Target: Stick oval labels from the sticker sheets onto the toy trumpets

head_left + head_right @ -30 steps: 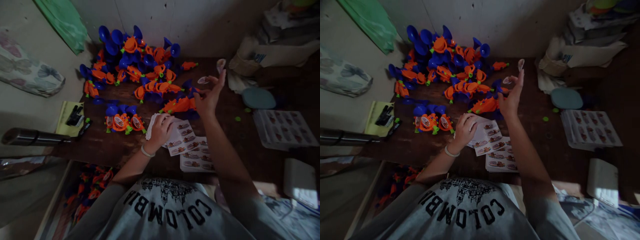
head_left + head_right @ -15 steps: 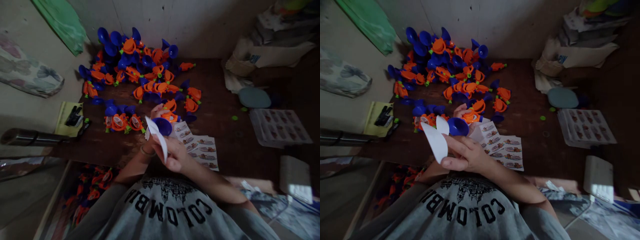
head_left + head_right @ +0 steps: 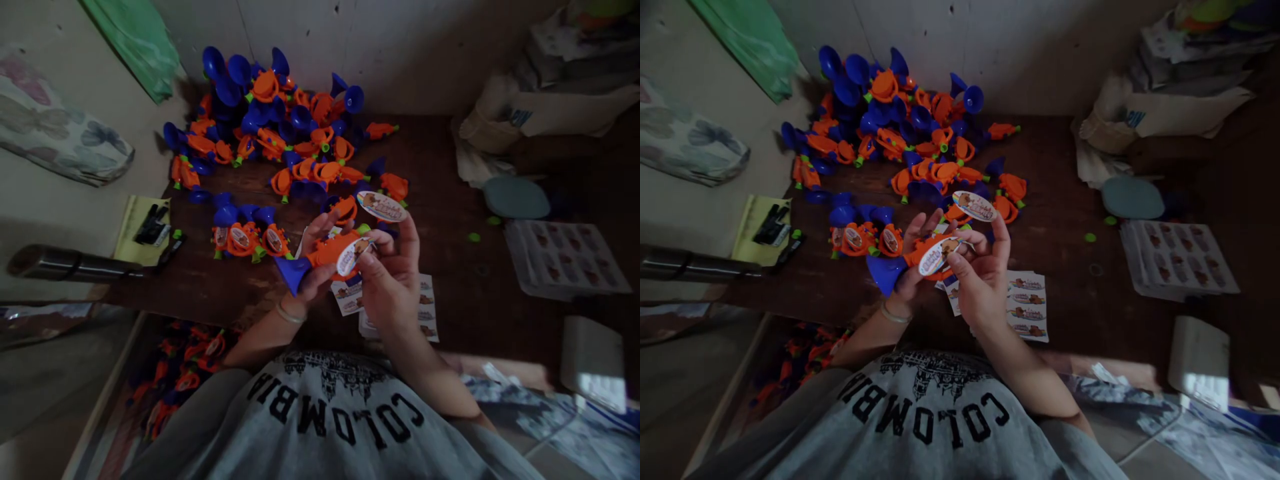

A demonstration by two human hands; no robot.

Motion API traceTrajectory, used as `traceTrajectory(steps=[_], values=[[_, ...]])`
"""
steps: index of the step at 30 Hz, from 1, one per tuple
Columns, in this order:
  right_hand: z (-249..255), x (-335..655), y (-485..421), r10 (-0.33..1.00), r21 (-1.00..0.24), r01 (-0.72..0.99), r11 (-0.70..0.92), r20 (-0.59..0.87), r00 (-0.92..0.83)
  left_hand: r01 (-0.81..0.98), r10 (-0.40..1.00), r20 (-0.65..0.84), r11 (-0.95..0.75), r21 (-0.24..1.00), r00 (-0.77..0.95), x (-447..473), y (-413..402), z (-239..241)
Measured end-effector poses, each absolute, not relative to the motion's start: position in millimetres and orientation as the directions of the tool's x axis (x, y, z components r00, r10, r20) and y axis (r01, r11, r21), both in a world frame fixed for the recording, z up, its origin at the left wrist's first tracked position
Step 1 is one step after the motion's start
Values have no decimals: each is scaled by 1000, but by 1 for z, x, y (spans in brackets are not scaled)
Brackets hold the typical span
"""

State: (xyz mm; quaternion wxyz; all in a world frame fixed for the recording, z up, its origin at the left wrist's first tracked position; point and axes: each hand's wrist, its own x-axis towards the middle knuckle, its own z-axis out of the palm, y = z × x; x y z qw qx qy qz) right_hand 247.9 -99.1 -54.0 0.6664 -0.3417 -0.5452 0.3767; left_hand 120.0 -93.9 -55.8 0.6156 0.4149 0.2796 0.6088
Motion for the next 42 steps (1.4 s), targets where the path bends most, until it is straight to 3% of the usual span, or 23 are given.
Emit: traceTrajectory(steps=[8, 14, 24, 31, 42], values=[[-34, 242, -103, 769, -843, 130, 522, 531, 356, -480, 991, 50, 15, 877, 122, 131, -101, -58], [-30, 238, -106, 743, -814, 160, 559, 577, 338, -528, 989, -34, 107, 843, 145, 144, -104, -48], [-34, 242, -109, 715, -783, 209, 586, 621, 321, -436, 992, 123, -100, 894, 25, 132, -105, -66], [-32, 243, -112, 698, -760, 278, 587, 649, 301, -439, 988, 142, -103, 893, 56, 129, -107, -62], [-33, 243, -112, 678, -750, 219, 624, 659, 327, -471, 979, 192, -140, 871, 63, 131, -107, -54]])
